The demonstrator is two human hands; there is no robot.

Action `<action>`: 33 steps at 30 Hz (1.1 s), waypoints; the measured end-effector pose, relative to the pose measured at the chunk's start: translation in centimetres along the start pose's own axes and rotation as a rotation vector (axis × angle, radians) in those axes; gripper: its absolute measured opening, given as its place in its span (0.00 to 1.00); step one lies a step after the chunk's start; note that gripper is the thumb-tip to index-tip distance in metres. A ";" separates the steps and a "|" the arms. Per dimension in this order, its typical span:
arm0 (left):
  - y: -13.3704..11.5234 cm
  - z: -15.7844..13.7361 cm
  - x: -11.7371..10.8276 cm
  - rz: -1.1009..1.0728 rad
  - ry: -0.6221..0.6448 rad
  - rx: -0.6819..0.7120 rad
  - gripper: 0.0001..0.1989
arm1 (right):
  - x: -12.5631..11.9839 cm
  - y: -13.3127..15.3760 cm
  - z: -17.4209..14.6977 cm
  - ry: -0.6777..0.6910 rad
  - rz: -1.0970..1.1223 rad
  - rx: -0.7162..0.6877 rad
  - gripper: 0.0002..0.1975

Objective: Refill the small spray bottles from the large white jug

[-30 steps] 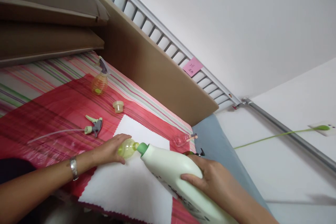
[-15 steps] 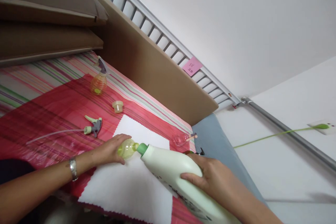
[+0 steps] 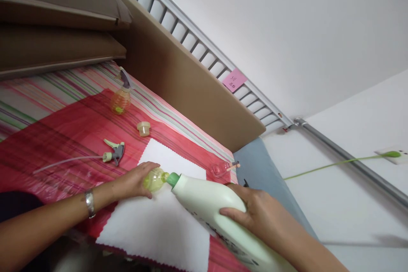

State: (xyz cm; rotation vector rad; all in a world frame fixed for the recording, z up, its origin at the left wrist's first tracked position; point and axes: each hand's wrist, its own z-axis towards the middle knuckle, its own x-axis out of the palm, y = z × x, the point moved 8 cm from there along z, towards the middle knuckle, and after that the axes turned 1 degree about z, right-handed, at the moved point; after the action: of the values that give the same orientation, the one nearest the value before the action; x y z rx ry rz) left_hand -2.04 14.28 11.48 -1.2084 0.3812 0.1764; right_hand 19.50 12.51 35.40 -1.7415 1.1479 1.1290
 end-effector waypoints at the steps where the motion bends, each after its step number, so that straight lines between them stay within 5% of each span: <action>1: 0.0 0.0 0.1 0.007 0.005 0.000 0.44 | 0.0 0.0 0.0 0.001 -0.003 0.003 0.20; 33: -0.2 0.1 0.3 0.034 0.066 -0.018 0.45 | 0.2 -0.1 -0.2 0.032 -0.006 -0.005 0.20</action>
State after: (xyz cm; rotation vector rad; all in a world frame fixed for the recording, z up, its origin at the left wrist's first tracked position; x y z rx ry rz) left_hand -1.70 14.29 11.55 -1.2283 0.4585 0.1700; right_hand 19.65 12.29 35.31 -1.7718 1.1588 1.1050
